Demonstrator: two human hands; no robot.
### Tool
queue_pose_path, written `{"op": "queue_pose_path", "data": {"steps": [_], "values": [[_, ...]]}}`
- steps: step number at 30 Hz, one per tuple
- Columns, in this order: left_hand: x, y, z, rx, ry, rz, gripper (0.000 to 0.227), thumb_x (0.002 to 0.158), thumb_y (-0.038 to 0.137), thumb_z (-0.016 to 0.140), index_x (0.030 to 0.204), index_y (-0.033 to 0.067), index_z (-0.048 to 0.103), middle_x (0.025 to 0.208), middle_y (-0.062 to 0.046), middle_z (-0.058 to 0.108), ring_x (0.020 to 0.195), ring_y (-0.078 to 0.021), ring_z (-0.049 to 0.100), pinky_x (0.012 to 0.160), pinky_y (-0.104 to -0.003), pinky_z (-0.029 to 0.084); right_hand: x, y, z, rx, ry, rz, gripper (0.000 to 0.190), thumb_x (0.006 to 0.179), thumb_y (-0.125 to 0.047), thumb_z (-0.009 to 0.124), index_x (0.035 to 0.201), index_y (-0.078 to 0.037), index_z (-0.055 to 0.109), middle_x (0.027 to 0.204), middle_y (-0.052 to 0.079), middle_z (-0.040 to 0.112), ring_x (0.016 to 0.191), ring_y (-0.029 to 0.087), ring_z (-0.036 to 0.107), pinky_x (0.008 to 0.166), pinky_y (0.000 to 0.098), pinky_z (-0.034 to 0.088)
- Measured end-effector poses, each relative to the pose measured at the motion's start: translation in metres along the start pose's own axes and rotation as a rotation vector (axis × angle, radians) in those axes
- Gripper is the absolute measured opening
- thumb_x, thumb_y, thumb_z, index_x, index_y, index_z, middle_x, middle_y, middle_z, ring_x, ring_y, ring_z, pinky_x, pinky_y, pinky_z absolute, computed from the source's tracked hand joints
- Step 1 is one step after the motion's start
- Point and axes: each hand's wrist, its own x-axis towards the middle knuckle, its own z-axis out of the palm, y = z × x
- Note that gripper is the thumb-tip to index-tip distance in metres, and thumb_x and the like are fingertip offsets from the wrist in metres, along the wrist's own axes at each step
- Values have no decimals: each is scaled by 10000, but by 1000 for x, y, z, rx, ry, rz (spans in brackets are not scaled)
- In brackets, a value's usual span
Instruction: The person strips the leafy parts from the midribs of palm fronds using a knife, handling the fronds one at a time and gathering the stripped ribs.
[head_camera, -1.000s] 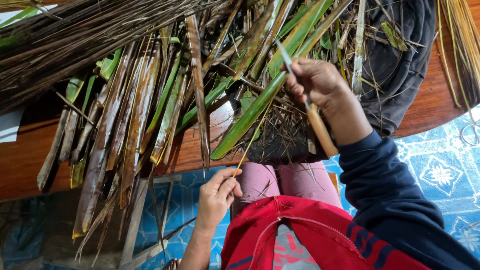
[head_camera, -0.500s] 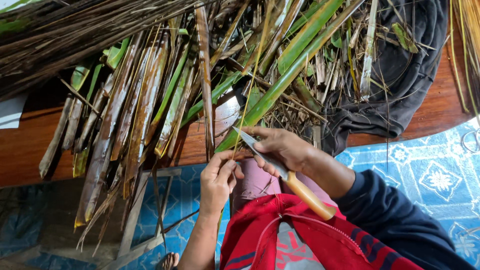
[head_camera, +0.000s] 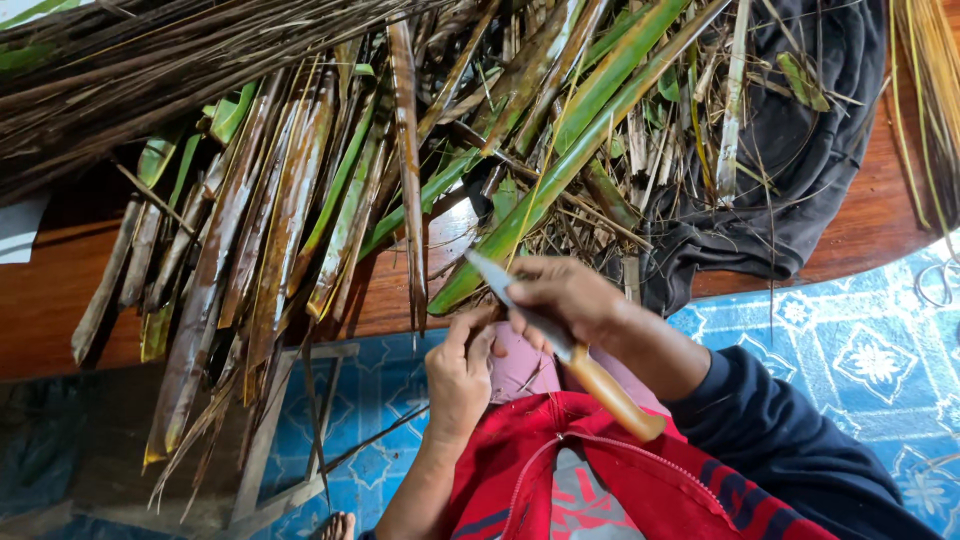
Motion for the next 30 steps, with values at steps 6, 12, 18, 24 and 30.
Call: {"op": "queue_pose_path", "data": {"steps": [6, 12, 18, 24, 30], "values": [[-14, -4, -6, 3, -7, 259, 198, 1007, 29, 554, 1169, 48, 666, 733, -53, 706, 634, -163, 700, 666, -296, 583, -15, -74, 8, -63, 99, -40, 253, 1052, 11, 454, 1174, 77, 666, 614, 131, 666, 408, 178, 623, 340, 252, 549], [-21, -16, -21, 1, -9, 355, 234, 1024, -5, 512, 1205, 29, 656, 748, -42, 679, 635, -147, 666, 638, -260, 586, -19, -110, 9, -62, 214, -168, 163, 1061, -13, 496, 952, 27, 610, 627, 125, 662, 392, 170, 586, 300, 253, 465], [-33, -46, -40, 105, 0, 310, 229, 1028, 58, 519, 1191, 72, 679, 754, -16, 718, 654, -137, 708, 640, -271, 594, -14, -122, -14, -20, 155, -268, 297, 1049, -70, 483, 1249, 71, 652, 679, 112, 678, 434, 176, 619, 328, 261, 481], [-14, -12, -30, -103, -268, -40, 236, 977, 219, 570, 1115, 84, 706, 652, 9, 654, 478, -97, 582, 420, -256, 495, -10, -92, 19, -92, 281, -199, 171, 1073, -56, 473, 1082, 21, 626, 649, 102, 649, 420, 166, 595, 299, 248, 447], [11, 24, -5, -473, -50, -63, 238, 967, 144, 604, 1156, 27, 691, 756, -117, 783, 415, -151, 631, 392, -263, 498, 2, -41, 28, -31, 167, -177, 84, 949, -22, 619, 995, 46, 633, 622, 313, 628, 348, 337, 623, 269, 424, 528]]}}
